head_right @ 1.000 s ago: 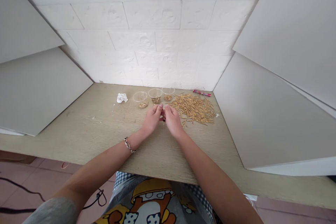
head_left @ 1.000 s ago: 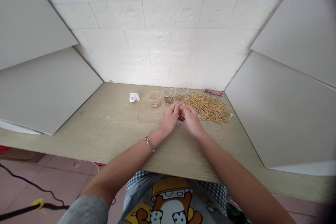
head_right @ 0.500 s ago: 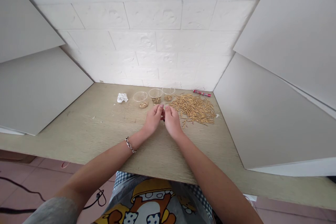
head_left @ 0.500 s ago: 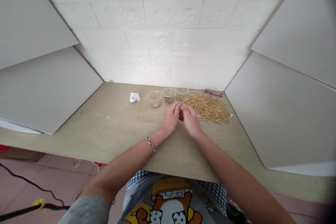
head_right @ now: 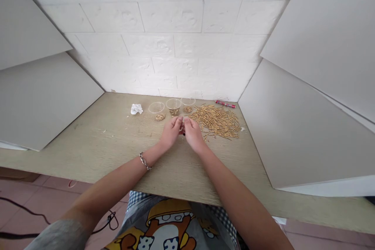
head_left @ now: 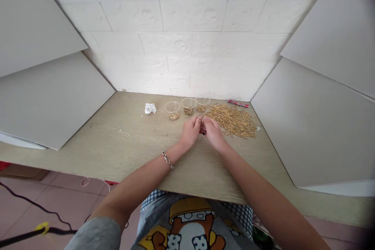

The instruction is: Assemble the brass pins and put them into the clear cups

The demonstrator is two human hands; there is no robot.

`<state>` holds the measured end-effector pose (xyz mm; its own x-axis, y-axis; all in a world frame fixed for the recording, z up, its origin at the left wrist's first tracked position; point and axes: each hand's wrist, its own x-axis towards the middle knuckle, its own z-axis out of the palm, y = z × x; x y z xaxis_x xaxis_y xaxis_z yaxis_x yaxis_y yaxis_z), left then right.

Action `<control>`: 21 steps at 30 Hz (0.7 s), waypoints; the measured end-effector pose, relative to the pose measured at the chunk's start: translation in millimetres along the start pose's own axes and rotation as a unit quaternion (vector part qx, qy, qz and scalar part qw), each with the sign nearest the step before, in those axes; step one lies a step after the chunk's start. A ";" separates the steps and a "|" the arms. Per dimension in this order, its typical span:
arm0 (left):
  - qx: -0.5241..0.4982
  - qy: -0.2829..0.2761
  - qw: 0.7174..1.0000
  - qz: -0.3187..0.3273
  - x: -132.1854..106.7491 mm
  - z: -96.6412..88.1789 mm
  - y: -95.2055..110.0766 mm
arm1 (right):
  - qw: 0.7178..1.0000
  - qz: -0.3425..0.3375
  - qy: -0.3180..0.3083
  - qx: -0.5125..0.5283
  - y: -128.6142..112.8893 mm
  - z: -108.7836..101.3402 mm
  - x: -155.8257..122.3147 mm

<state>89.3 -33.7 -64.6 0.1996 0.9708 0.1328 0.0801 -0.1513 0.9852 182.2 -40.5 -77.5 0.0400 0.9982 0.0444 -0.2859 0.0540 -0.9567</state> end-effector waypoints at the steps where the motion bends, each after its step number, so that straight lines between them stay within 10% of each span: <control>1: 0.007 -0.003 1.000 0.003 0.2 -0.7 0.4 | 1.000 0.002 -0.009 0.000 -0.4 -1.3 0.8; 21: 0.290 -0.010 0.944 0.158 1.8 -11.3 9.1 | 0.992 0.099 -0.051 0.056 -24.9 0.5 -4.7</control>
<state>79.3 -31.3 -54.2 0.3207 0.8570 0.4033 0.5332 -0.5153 0.6710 188.7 -46.5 -53.7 -0.1240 0.9865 -0.1071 -0.3827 -0.1471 -0.9121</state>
